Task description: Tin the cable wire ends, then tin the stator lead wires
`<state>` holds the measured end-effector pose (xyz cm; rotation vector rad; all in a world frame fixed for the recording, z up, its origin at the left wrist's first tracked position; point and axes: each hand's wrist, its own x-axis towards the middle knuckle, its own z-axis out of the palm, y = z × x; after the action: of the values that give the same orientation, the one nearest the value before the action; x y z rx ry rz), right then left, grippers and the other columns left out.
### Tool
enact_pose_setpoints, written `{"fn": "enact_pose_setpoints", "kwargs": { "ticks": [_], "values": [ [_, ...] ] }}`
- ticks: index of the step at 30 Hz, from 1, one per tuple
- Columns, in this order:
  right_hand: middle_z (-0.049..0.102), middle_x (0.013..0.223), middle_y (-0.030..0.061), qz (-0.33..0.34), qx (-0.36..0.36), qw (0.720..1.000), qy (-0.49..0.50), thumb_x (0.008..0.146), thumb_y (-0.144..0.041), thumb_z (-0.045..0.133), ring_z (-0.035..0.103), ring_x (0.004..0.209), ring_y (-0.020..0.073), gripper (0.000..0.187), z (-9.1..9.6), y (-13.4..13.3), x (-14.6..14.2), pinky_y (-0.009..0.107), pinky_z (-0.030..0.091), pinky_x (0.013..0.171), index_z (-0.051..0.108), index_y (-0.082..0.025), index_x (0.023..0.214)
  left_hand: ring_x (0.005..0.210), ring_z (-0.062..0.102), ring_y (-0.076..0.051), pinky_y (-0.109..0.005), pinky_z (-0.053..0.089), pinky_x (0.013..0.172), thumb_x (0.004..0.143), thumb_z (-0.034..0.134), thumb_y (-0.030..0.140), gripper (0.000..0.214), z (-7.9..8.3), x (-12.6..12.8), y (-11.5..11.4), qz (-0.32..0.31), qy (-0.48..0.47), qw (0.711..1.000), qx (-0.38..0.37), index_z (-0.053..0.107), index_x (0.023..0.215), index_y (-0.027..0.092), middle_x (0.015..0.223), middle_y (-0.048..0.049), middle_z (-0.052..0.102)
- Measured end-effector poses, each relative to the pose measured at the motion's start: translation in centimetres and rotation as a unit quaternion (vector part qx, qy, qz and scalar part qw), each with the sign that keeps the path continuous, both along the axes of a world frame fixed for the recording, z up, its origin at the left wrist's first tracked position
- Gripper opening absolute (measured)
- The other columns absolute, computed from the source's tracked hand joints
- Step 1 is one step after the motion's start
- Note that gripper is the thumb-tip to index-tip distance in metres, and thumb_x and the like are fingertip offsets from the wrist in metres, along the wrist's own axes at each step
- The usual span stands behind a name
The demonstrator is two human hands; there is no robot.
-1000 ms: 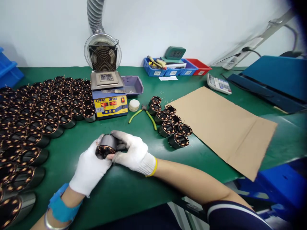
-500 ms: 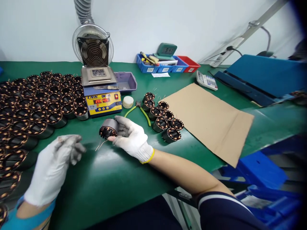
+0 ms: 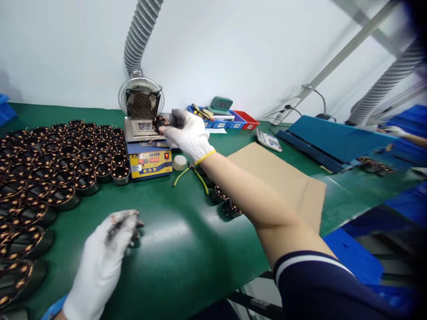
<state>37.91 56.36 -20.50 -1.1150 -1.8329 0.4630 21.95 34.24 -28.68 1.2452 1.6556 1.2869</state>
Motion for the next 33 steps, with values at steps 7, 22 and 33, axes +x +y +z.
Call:
{"fn": "enact_pose_setpoints", "kwargs": {
  "ticks": [7, 22, 33],
  "values": [
    [0.061, 0.091, 0.0046, -0.105, 0.063, 0.973, -0.197, 0.073, -0.039, 0.059, 0.058, 0.089, 0.0216, 0.034, 3.9, 7.1, -3.5, 0.039, 0.047, 0.083, 0.058, -0.016, 0.099, 0.084, 0.064, -0.021, -0.033, 0.053, 0.074, 0.076, 0.055, 0.057, 0.039, -1.3, 0.9, -0.1, -0.086, 0.154, 0.984, -0.016, 0.063, 0.095, 0.024, 0.093, -0.0035, 0.069],
    [0.061, 0.103, 0.0069, -0.117, 0.06, 0.942, -0.307, 0.073, -0.035, 0.058, 0.057, 0.096, 0.0252, 0.044, 2.3, 6.3, -6.7, 0.043, 0.047, 0.084, 0.052, -0.019, 0.113, 0.081, 0.064, -0.022, -0.033, 0.051, 0.073, 0.083, 0.048, 0.046, 0.029, -1.0, 1.5, -0.5, -0.167, 0.271, 0.947, 0.031, 0.063, 0.093, 0.024, 0.086, -0.0039, 0.067],
    [0.062, 0.099, 0.0057, -0.115, 0.047, 0.946, -0.301, 0.072, -0.035, 0.058, 0.058, 0.093, 0.0253, 0.038, 2.3, 6.6, -6.6, 0.043, 0.047, 0.082, 0.054, -0.02, 0.106, 0.085, 0.061, -0.022, -0.036, 0.047, 0.077, 0.085, 0.045, 0.044, 0.027, -1.2, 1.6, -0.5, -0.194, 0.286, 0.938, -0.025, 0.061, 0.093, 0.024, 0.088, -0.0027, 0.065]
  ]
}}
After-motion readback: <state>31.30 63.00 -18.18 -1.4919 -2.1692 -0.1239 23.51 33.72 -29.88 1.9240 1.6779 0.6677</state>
